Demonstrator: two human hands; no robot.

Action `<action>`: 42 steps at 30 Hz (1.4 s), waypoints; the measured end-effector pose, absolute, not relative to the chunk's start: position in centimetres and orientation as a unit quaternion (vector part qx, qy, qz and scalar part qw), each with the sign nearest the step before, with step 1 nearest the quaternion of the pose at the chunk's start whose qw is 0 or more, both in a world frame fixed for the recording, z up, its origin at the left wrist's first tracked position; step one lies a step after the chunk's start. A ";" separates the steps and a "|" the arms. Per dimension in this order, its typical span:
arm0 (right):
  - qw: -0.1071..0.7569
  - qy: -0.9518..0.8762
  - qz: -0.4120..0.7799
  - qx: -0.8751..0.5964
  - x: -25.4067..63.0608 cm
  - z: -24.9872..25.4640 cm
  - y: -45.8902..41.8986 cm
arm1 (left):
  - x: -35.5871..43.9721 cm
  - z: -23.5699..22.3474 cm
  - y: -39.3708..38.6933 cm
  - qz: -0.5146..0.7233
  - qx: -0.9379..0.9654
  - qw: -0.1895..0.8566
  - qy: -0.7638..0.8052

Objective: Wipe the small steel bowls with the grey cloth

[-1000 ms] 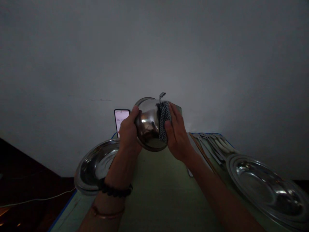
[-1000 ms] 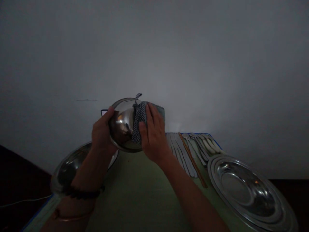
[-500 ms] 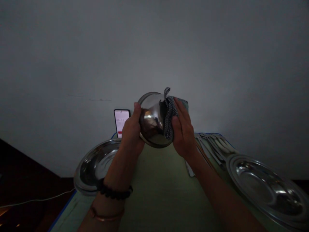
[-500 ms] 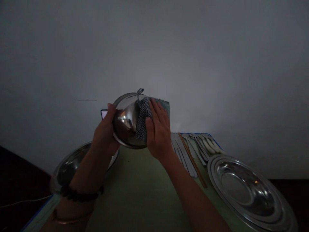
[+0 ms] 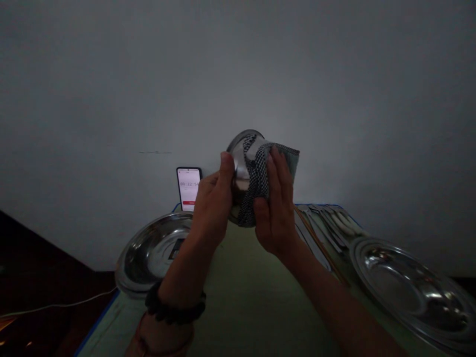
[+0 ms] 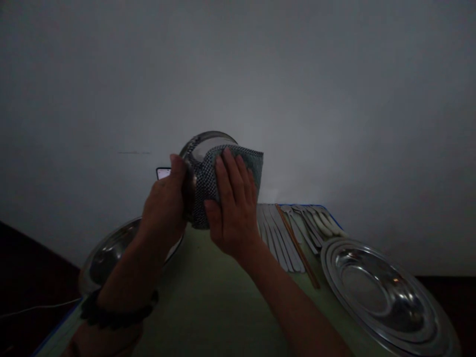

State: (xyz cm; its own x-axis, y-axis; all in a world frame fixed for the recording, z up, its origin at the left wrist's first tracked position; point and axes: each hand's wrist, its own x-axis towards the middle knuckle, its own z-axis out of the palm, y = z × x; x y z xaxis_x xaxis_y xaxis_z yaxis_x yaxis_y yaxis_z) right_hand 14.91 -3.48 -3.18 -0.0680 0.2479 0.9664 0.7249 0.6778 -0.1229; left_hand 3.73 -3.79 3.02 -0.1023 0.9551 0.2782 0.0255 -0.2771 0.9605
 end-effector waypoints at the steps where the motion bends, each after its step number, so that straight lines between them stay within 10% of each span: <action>1: 0.582 -0.704 -0.214 -0.346 14.8 -2.9 -3.8 | 3.6 3.1 -3.9 0.579 0.557 0.399 0.443; 16: 0.717 -0.554 0.127 -0.405 17.8 -3.2 -0.6 | 1.1 2.6 -1.2 0.599 0.377 0.625 0.329; 31: 0.491 -0.707 -0.251 -0.443 14.9 -3.3 -2.9 | 4.2 1.6 -1.0 0.646 0.269 0.674 0.236; 42: 0.592 -0.699 -0.110 -0.386 17.3 -2.8 -2.0 | 4.2 0.8 -1.7 0.571 0.445 0.630 0.281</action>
